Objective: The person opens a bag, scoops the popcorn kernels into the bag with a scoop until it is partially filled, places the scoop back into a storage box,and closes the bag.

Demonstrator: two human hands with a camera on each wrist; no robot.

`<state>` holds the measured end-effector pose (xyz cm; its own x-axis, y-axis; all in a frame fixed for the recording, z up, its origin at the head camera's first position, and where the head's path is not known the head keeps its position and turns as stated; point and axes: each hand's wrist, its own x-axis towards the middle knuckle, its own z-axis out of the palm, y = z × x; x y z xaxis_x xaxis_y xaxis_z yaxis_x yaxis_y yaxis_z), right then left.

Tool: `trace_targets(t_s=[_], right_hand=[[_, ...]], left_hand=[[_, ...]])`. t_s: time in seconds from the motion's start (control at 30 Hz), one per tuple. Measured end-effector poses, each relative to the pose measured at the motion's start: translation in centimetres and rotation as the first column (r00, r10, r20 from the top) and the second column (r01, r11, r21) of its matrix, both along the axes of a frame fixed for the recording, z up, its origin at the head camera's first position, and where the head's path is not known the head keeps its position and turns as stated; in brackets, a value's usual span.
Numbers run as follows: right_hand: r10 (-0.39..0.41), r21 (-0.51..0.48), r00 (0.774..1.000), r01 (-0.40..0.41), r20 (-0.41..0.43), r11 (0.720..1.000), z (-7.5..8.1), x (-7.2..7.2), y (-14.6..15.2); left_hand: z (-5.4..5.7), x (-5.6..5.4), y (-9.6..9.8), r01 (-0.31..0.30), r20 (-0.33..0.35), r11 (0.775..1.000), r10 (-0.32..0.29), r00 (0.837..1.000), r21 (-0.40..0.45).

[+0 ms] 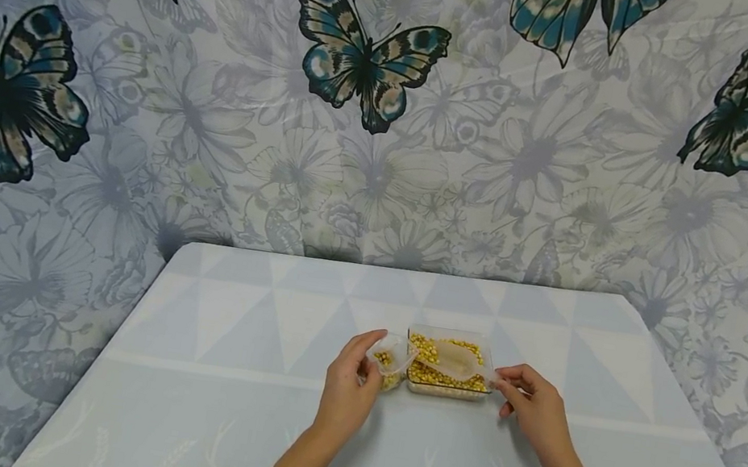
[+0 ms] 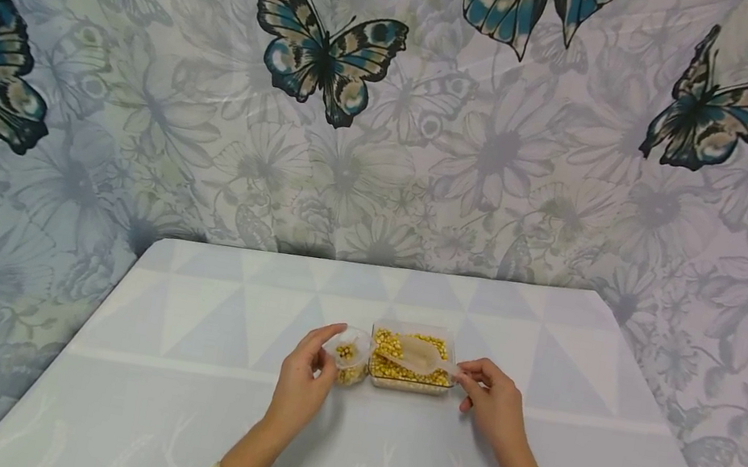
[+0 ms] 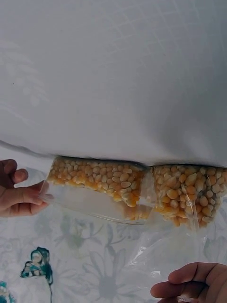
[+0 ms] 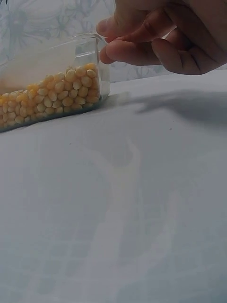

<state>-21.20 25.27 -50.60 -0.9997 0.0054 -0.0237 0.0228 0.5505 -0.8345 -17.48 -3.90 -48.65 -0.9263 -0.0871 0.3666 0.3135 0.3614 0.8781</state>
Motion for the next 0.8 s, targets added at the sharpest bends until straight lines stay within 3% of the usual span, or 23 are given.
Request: trace_targets(t_s=[0.37, 0.8], right_hand=[[-0.010, -0.114, 0.997, 0.019, 0.076, 0.993, -0.3, 0.4, 0.4], [-0.035, -0.132, 0.997, 0.044, 0.069, 0.990, -0.3, 1.1, 0.3]], left_hand=[[0.1, 0.1, 0.0, -0.003, 0.000, 1.000, 0.003, 1.000, 0.011], [0.1, -0.1, -0.1, -0.017, 0.005, 1.000, 0.017, 1.000, 0.014]])
